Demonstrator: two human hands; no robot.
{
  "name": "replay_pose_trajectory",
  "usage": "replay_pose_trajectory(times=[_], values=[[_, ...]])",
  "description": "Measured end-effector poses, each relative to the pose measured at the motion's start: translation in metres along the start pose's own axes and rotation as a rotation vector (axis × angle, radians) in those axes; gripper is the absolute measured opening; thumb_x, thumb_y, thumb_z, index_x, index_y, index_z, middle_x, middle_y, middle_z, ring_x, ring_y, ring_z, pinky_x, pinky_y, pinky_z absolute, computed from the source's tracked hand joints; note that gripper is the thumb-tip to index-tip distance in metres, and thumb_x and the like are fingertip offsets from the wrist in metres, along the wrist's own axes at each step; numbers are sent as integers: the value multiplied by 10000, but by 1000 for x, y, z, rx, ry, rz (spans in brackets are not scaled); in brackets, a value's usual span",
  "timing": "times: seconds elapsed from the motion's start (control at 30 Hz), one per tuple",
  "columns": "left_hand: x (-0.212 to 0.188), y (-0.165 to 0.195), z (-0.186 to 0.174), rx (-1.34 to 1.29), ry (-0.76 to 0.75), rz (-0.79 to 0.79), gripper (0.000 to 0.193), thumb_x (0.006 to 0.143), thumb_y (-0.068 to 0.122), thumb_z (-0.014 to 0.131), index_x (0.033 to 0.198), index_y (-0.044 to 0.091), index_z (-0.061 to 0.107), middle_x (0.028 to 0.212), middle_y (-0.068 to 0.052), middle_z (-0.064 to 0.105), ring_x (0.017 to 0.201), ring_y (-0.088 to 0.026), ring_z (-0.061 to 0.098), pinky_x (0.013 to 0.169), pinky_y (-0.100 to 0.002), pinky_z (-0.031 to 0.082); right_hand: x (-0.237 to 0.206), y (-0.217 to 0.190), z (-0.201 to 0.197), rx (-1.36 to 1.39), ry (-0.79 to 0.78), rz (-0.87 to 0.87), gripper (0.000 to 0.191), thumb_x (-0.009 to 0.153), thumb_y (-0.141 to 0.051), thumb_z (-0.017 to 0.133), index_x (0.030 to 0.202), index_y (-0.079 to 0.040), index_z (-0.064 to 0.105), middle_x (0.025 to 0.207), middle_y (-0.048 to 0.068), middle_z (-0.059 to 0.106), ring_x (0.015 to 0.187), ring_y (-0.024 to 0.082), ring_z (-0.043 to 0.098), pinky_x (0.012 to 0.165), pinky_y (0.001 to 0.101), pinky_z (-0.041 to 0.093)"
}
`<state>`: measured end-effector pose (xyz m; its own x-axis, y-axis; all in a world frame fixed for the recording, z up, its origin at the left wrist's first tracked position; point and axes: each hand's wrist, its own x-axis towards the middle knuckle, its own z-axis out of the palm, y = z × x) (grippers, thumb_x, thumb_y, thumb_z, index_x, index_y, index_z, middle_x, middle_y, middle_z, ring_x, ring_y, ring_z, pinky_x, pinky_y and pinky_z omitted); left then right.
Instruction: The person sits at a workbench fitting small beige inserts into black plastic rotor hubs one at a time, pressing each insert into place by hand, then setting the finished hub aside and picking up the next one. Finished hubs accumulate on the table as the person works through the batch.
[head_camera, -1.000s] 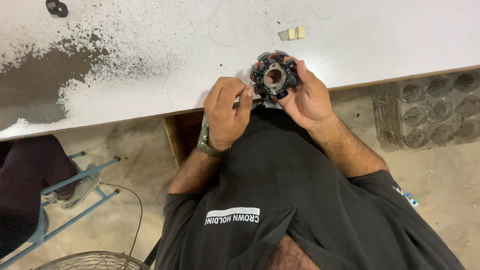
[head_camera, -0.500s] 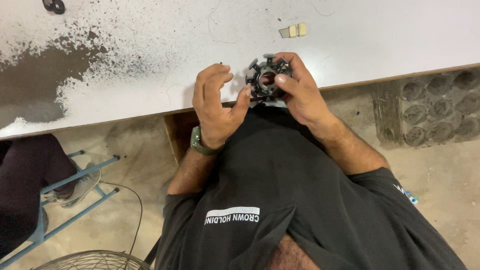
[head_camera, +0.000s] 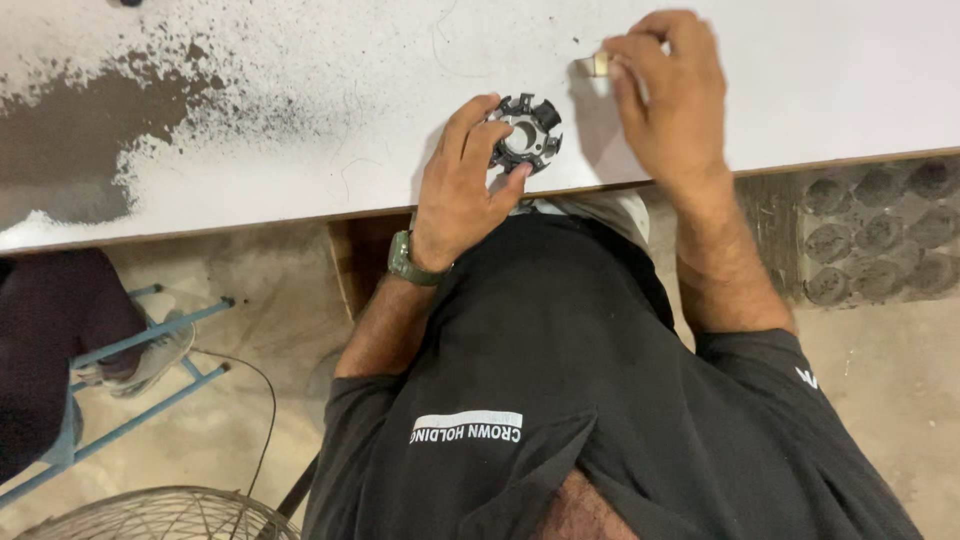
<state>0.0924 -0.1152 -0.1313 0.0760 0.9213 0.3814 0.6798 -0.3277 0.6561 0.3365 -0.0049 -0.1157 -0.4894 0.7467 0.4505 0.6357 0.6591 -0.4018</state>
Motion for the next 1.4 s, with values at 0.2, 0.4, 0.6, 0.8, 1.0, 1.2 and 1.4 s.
replay_pose_trajectory(times=[0.2,0.4,0.6,0.8,1.0,1.2,1.4], values=[[2,-8,-1,45,19,64,397,914,130,807,1260,54,628,1534,-157,450,1361,-345,523,1119,-468,486,-9,22,14,-110,-40,-105,286,957,-5,800,1192,-33,640,1326,132,544,1276,329,499,1063,471,404],[10,-8,8,119,-21,42,271,935,195,808,1131,79,663,1481,-139,478,1306,-343,531,1069,-482,483,-26,22,26,17,-4,92,285,961,-10,807,1153,-59,601,1146,121,585,1168,339,532,1066,485,394],[13,-8,15,94,-46,-59,195,923,209,798,1006,74,683,1446,-126,523,1209,-306,571,1023,-448,495,-44,-13,33,333,134,45,254,970,-2,734,1152,-51,563,1102,91,615,1098,293,636,1276,568,340],[15,-3,18,51,17,-58,130,887,168,788,944,77,713,1398,-109,567,1144,-285,572,967,-437,492,-43,-53,39,307,71,41,247,901,-14,771,1074,-83,610,944,53,626,909,252,617,1221,581,367],[13,0,21,-9,67,-102,111,881,132,782,916,83,688,1373,-63,591,1133,-276,577,970,-403,508,-49,-47,40,340,126,135,254,942,-4,734,1143,-65,592,988,74,617,926,261,626,1248,554,398],[8,-5,25,-57,122,-79,131,891,103,794,945,83,677,1373,-55,585,1056,-242,600,946,-407,516,-54,-40,38,217,67,146,274,1037,-25,751,1251,-44,581,1083,96,636,1044,294,613,1238,554,371],[5,-6,30,-57,185,-65,150,894,79,797,996,91,687,1387,-43,570,1078,-239,599,944,-393,536,-50,-37,25,180,-11,101,300,986,-46,750,1252,-28,612,1116,112,655,1113,343,609,1218,581,346]])
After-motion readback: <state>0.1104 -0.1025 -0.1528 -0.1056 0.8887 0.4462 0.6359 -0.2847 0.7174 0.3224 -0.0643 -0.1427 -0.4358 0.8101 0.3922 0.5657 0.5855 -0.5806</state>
